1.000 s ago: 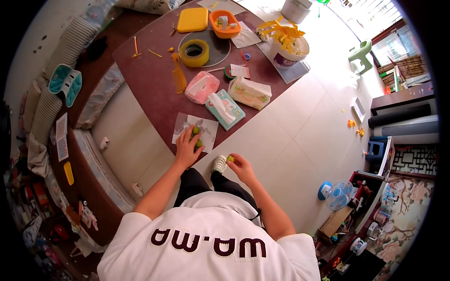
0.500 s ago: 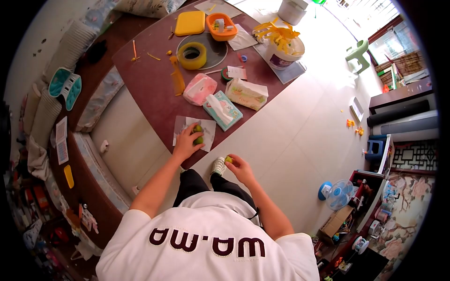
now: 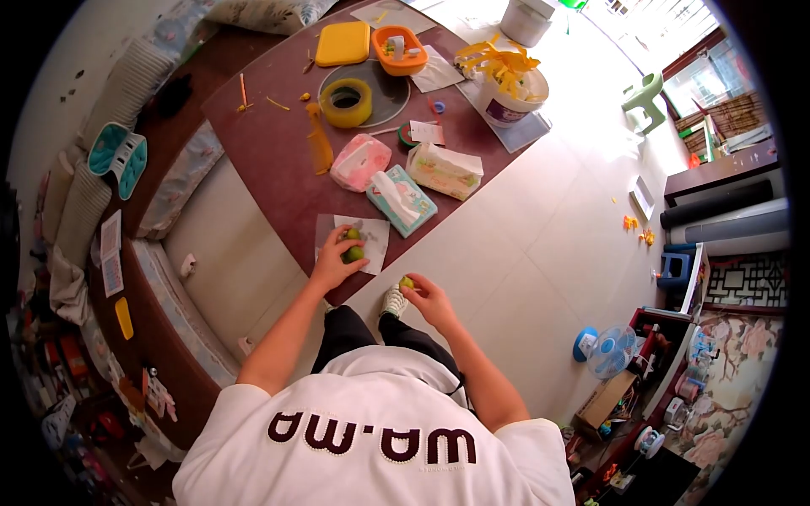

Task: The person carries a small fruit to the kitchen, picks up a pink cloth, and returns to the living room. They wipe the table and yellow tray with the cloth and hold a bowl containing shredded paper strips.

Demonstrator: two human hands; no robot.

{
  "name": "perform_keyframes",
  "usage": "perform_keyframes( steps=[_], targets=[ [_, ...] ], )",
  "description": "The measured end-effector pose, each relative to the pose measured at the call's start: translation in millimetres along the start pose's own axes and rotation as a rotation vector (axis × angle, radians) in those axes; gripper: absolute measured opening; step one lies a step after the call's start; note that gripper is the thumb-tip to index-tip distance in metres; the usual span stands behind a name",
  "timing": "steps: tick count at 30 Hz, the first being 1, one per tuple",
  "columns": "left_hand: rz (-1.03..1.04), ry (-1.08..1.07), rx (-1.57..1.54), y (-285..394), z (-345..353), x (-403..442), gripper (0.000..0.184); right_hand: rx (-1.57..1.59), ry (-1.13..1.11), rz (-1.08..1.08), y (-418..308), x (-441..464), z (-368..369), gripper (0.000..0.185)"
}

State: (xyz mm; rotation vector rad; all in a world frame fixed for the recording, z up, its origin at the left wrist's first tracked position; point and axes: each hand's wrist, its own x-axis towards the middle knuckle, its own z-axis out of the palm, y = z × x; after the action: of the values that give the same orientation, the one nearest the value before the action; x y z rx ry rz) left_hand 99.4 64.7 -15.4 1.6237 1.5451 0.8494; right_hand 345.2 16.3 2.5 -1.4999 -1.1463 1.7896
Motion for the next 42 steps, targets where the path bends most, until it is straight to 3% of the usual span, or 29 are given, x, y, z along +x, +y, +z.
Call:
perform_keyframes(
  steps=[6,8,12,18,20,21,22,24,26,28,32,34,36,38,40,42],
  targets=[
    [0.080,-0.028,0.059,-2,1,-2,0.038,0.005,-0.152,-0.094,-27,35,33,0.043],
    [0.074,-0.041,0.063,0,1,-2,0.038,0.348,-0.203,0.012,-31,46,43,0.047],
    [0.100,0.008,0.072,-2,-1,-1,0.036,0.403,-0.235,0.149,-13,62,45,0.049],
    [-0.083,0.153,-0.194,-7,-16,0,0.030,0.430,-0.206,0.200,-10,63,44,0.046],
    [-0.273,0.368,-0.809,-18,-20,0,0.030,0.438,-0.202,0.200,-9,62,43,0.047],
    [-0.363,0.317,-1.106,-23,-28,-1,0.027,0.437,-0.204,0.201,-10,60,42,0.047],
    [-0.364,0.318,-1.106,-17,-39,-5,0.027,0.427,-0.164,0.221,-12,56,41,0.046],
    [-0.525,0.340,-1.588,-4,-60,-14,0.023,0.411,-0.135,0.231,-19,52,36,0.044],
    [-0.489,0.324,-1.647,0,-71,-26,0.024,0.364,-0.118,0.195,-23,42,26,0.048],
    [-0.382,0.157,-1.853,9,-79,-42,0.026,0.337,-0.127,0.160,-38,34,15,0.046],
    [-0.294,0.011,-1.968,7,-73,-70,0.034,0.205,-0.131,-0.031,-64,26,-2,0.040],
    [-0.288,-0.009,-1.988,5,-66,-79,0.037,-0.086,-0.022,-0.276,-78,29,-7,0.039],
    [-0.318,-0.066,-2.035,6,-59,-84,0.038,-0.176,0.063,-0.323,-95,39,-8,0.036],
    [-0.347,-0.068,-2.019,10,-55,-86,0.039,-0.676,0.228,-0.663,-115,50,-4,0.035],
    [-0.419,-0.082,-1.971,12,-54,-86,0.039,-0.741,0.216,-0.670,-114,68,1,0.033],
    [-0.392,-0.087,-1.966,15,-58,-88,0.038,-1.110,0.183,-0.701,-109,86,9,0.035]
  ],
)
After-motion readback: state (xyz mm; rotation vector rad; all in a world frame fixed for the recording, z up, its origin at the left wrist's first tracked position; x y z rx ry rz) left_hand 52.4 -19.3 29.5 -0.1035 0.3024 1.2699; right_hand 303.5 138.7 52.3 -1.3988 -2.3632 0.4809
